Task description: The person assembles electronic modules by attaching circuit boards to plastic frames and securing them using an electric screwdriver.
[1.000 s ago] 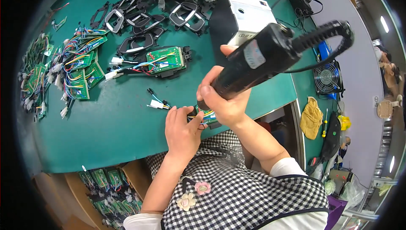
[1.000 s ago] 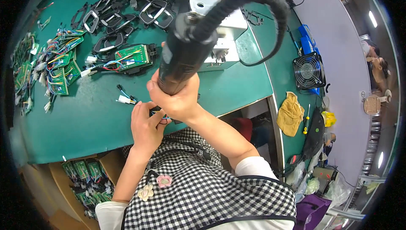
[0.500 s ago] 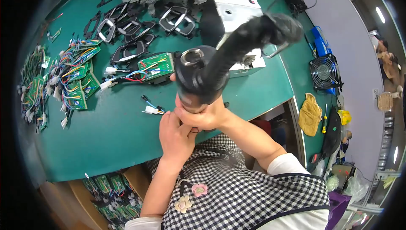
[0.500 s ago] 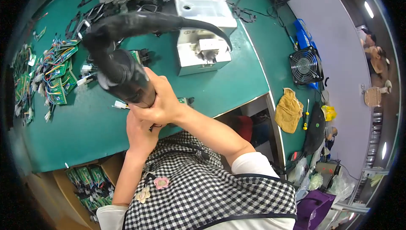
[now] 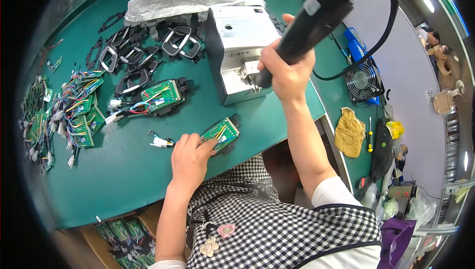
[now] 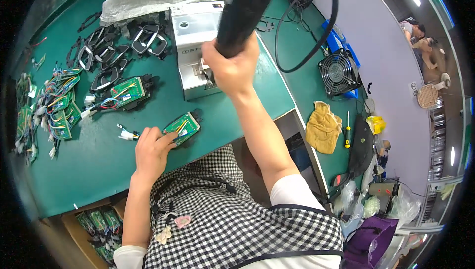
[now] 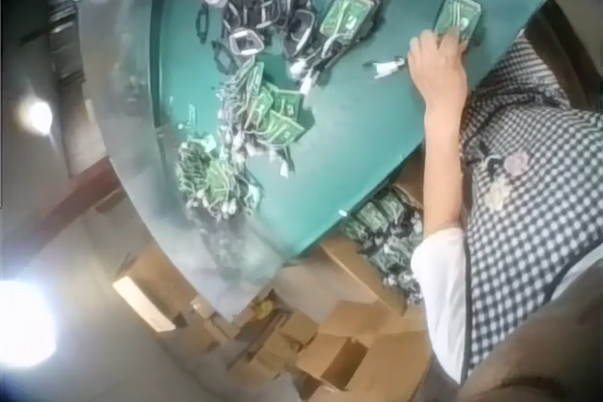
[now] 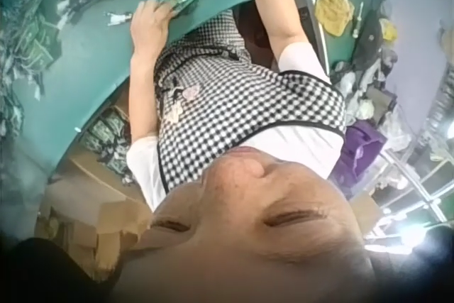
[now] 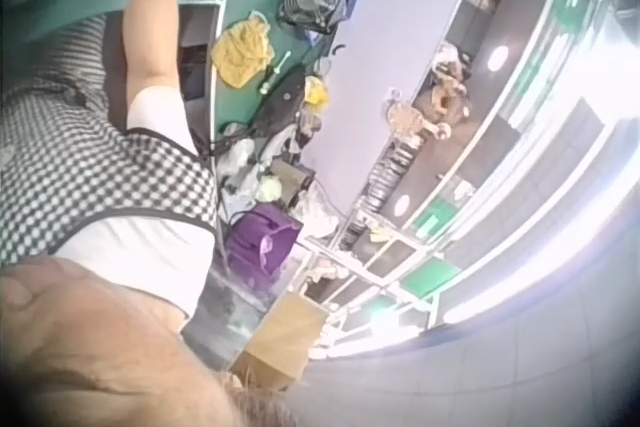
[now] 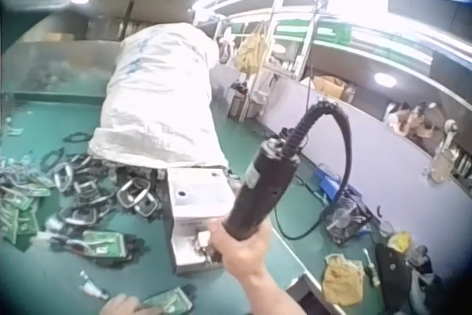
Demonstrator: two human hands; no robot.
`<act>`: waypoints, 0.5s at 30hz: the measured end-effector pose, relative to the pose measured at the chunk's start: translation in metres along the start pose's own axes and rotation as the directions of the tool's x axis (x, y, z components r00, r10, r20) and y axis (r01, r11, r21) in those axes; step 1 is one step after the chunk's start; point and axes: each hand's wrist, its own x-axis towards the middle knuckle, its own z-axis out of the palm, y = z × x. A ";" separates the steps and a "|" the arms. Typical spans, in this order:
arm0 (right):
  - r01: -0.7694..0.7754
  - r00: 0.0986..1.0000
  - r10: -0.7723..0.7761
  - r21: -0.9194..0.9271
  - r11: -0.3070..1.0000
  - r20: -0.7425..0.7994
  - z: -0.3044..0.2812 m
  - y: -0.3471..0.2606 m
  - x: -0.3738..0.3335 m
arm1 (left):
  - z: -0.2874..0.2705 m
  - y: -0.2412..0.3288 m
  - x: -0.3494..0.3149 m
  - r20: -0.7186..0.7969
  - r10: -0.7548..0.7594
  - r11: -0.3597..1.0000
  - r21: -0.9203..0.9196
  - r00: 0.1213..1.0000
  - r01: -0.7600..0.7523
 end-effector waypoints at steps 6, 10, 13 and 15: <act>-0.001 1.000 0.011 0.349 0.937 -0.027 0.003 -0.011 -0.072 | 0.011 -0.011 0.006 -0.019 -0.015 0.989 -0.145 1.000 0.012; -0.102 0.993 0.082 0.265 0.959 0.087 0.024 -0.011 -0.107 | 0.014 -0.014 0.004 -0.021 -0.019 0.984 -0.180 1.000 0.015; -0.181 0.974 0.133 0.280 0.943 0.183 0.032 -0.006 -0.114 | 0.013 -0.012 0.004 -0.024 -0.030 0.986 -0.165 0.999 0.026; -0.130 0.970 0.085 0.193 0.973 0.226 0.030 0.001 -0.116 | 0.012 -0.013 0.003 -0.027 -0.032 0.986 -0.166 0.999 0.027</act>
